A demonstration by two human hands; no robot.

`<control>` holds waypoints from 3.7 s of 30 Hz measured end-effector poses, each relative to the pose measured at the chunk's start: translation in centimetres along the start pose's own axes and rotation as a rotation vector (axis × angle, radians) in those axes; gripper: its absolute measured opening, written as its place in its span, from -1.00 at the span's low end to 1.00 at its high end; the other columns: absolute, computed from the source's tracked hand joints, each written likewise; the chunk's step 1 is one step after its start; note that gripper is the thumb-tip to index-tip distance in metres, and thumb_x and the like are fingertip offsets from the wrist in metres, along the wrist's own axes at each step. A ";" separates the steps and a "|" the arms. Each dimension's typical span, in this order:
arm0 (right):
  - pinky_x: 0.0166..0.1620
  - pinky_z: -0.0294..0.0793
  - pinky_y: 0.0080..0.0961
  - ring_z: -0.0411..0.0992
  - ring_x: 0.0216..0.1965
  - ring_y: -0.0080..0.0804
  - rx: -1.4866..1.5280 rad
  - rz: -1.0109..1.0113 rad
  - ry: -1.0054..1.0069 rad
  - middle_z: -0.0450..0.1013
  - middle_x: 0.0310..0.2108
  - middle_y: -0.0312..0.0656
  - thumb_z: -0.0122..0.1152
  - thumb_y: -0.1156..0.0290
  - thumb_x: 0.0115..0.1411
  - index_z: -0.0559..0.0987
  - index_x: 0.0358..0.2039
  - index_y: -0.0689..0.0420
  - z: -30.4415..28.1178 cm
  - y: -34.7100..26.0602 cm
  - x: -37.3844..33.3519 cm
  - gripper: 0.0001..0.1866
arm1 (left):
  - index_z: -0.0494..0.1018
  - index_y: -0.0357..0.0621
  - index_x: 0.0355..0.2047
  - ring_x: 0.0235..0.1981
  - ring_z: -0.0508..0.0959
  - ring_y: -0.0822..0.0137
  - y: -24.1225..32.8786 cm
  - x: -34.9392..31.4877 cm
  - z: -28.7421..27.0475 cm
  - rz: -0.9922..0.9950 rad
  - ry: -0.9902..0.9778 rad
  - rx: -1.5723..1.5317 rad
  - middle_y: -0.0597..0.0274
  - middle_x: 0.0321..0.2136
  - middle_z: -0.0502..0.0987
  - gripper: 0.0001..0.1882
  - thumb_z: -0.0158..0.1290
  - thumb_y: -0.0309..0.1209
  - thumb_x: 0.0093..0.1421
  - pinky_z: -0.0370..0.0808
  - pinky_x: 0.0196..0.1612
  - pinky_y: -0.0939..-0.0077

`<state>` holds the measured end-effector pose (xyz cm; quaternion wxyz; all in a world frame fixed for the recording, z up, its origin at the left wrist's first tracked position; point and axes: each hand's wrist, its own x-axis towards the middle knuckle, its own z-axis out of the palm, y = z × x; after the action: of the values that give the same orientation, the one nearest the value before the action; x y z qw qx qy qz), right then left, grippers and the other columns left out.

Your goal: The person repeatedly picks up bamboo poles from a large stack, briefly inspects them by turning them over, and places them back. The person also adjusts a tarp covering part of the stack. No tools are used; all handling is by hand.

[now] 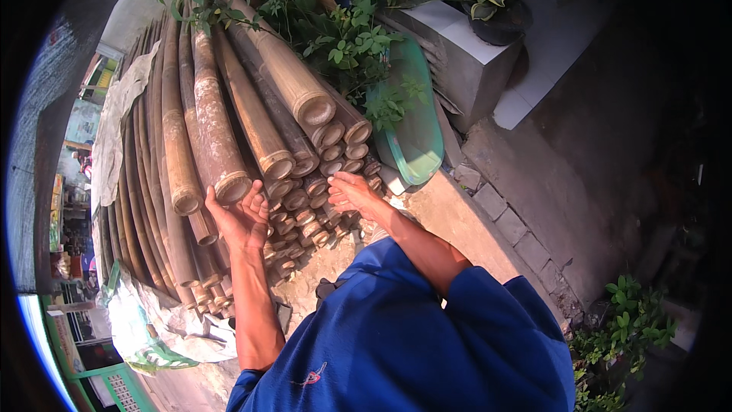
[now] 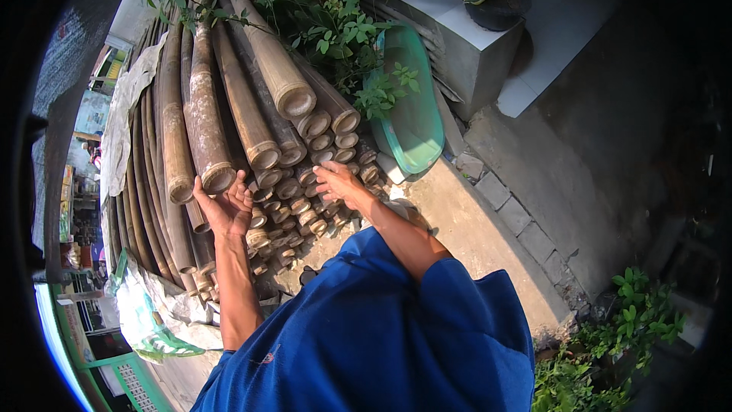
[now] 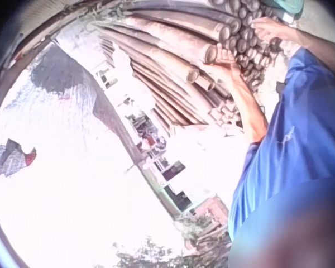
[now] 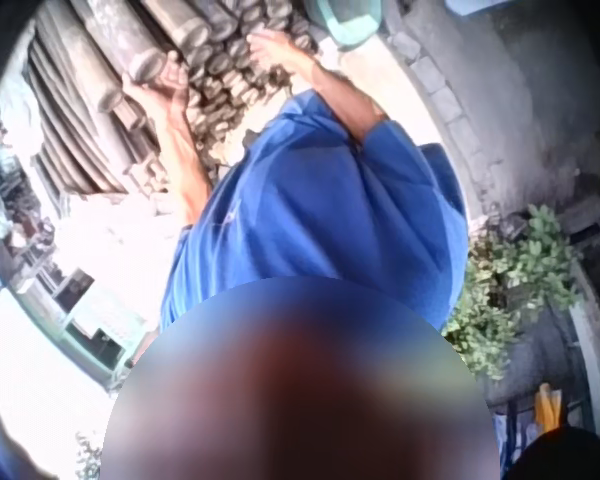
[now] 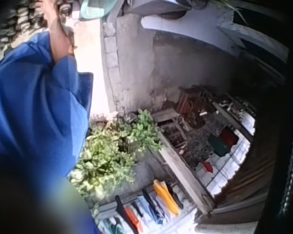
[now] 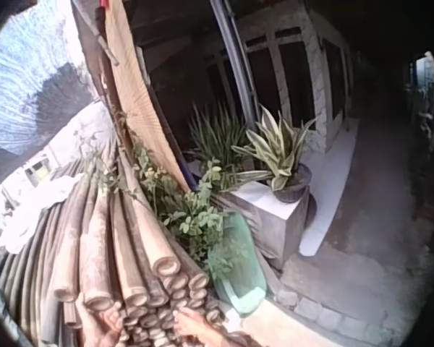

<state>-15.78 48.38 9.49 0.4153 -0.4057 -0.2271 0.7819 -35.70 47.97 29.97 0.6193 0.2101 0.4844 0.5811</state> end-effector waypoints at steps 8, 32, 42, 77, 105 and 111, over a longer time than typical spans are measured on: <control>-0.17 0.64 -0.29 0.56 -0.12 -0.13 0.158 -0.223 0.176 0.39 0.07 0.16 0.26 0.02 0.28 -0.16 0.48 0.08 0.2 -4.9 2.1 0.02 | 0.28 -0.32 0.07 -0.54 0.62 0.33 -0.1 -0.2 -0.1 -0.024 0.025 -0.030 -0.09 -0.31 0.64 -0.09 -0.05 0.38 0.17 0.63 -0.44 0.51; -0.05 0.65 -0.05 0.49 0.04 0.21 0.232 -0.012 0.083 0.24 0.17 0.50 -0.19 -0.05 0.46 -0.09 0.40 0.34 -1.7 -8.6 4.7 -0.19 | 0.33 -0.34 0.03 -0.56 0.62 0.30 -0.1 -0.2 -0.5 -0.033 -0.001 -0.106 -0.19 -0.32 0.63 -0.19 -0.04 0.28 0.25 0.64 -0.47 0.50; -0.25 0.64 -0.25 0.57 -0.30 -0.22 0.022 -0.192 0.160 0.48 -0.16 0.05 0.25 0.18 0.28 -0.02 0.46 0.09 0.4 -7.7 3.2 -0.12 | 0.40 -0.35 -0.04 -0.51 0.62 0.34 0.0 0.0 -0.6 -0.041 -0.022 -0.041 -0.09 -0.27 0.64 -0.18 0.02 0.31 0.19 0.62 -0.43 0.53; -0.22 0.53 -0.42 0.53 -0.26 -0.38 -0.731 -0.200 0.173 0.56 -0.22 -0.18 0.32 0.04 0.22 0.56 -0.03 0.28 -2.3 -12.6 4.6 -0.46 | 0.41 -0.30 -0.06 -0.53 0.58 0.51 -2.2 -0.6 1.4 0.098 0.041 0.152 0.03 -0.44 0.62 -0.34 -0.10 0.18 0.37 0.55 -0.40 0.60; -0.12 0.49 -0.39 0.52 -0.26 -0.39 -1.340 0.046 -0.568 0.59 -0.32 -0.07 0.16 -0.05 0.31 0.47 0.20 0.26 15.1 -2.7 -3.8 -0.33 | 0.55 -0.32 -0.25 -0.46 0.58 0.39 -4.3 -16.4 -17.3 -0.086 0.220 0.332 0.18 -0.51 0.59 -0.51 -0.03 -0.04 0.43 0.52 -0.31 0.50; -0.06 0.50 -0.52 0.53 -0.19 -0.50 -1.162 -0.190 -0.647 0.59 -0.23 -0.17 0.18 0.14 0.37 0.45 0.22 0.29 30.2 2.6 -5.9 -0.44 | 0.54 -0.30 -0.25 -0.48 0.56 0.42 -1.9 -25.8 -31.4 0.037 0.556 0.263 0.19 -0.49 0.60 -0.50 -0.02 -0.02 0.41 0.52 -0.32 0.52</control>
<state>-39.88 41.44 27.45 0.1072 -0.2868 -0.7588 0.5749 -57.51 14.21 23.67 0.4200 0.1302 0.7022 0.5600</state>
